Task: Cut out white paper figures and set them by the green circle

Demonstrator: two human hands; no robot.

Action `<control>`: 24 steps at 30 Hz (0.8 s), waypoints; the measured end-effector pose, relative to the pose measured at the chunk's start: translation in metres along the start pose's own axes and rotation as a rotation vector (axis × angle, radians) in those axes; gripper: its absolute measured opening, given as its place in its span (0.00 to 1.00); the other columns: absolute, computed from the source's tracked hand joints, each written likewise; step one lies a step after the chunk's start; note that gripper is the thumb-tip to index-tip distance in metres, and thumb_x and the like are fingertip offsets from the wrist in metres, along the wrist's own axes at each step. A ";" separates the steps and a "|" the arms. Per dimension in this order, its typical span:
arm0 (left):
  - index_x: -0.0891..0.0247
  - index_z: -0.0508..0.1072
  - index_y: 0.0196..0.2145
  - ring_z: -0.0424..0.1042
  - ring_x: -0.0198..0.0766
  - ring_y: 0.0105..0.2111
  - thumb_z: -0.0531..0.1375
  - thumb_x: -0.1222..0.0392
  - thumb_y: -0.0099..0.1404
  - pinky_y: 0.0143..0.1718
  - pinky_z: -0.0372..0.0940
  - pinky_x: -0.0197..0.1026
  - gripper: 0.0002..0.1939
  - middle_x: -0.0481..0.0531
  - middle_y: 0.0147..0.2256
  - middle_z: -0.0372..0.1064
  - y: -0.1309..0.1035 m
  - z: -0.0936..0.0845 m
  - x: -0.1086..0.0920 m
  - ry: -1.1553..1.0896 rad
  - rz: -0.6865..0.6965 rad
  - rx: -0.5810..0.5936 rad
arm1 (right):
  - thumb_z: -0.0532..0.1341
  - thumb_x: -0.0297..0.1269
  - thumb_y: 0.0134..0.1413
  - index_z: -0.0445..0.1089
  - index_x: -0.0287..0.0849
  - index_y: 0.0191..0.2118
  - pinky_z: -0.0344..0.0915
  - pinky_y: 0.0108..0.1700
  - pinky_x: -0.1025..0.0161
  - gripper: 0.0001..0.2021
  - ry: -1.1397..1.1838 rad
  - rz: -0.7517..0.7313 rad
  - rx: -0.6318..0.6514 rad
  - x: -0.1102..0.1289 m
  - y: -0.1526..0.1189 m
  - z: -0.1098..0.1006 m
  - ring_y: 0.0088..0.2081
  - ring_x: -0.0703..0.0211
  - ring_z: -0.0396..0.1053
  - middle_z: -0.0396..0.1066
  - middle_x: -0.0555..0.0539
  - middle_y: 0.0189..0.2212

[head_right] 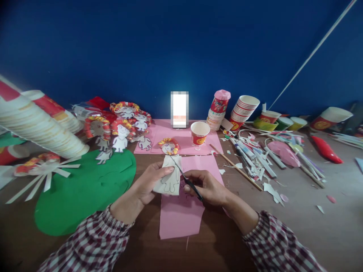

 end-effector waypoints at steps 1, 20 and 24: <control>0.69 0.73 0.30 0.67 0.33 0.17 0.68 0.57 0.48 0.21 0.64 0.36 0.14 0.50 0.20 0.70 0.000 0.001 0.001 -0.012 -0.011 0.008 | 0.65 0.52 0.50 0.69 0.36 0.37 0.56 0.28 0.68 0.21 0.014 0.000 0.007 0.000 0.000 0.001 0.27 0.65 0.58 0.64 0.50 0.26; 0.72 0.75 0.28 0.71 0.33 0.21 0.70 0.60 0.46 0.23 0.67 0.34 0.14 0.52 0.23 0.72 0.002 0.007 0.011 -0.207 -0.081 0.079 | 0.64 0.51 0.52 0.68 0.36 0.35 0.53 0.29 0.67 0.19 0.068 -0.007 0.071 0.002 0.001 0.004 0.26 0.66 0.54 0.59 0.52 0.24; 0.72 0.75 0.27 0.70 0.33 0.21 0.69 0.61 0.46 0.22 0.66 0.34 0.12 0.52 0.22 0.72 0.002 0.005 0.011 -0.212 -0.082 0.047 | 0.63 0.50 0.53 0.68 0.36 0.34 0.55 0.31 0.67 0.18 -0.013 -0.023 0.035 0.003 0.002 0.002 0.29 0.65 0.56 0.60 0.51 0.27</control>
Point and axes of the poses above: each hand's wrist, its own y-axis towards the middle knuckle, its own z-axis out of the palm, x = y × z, the point moved 8 cm from there along y, towards the middle knuckle
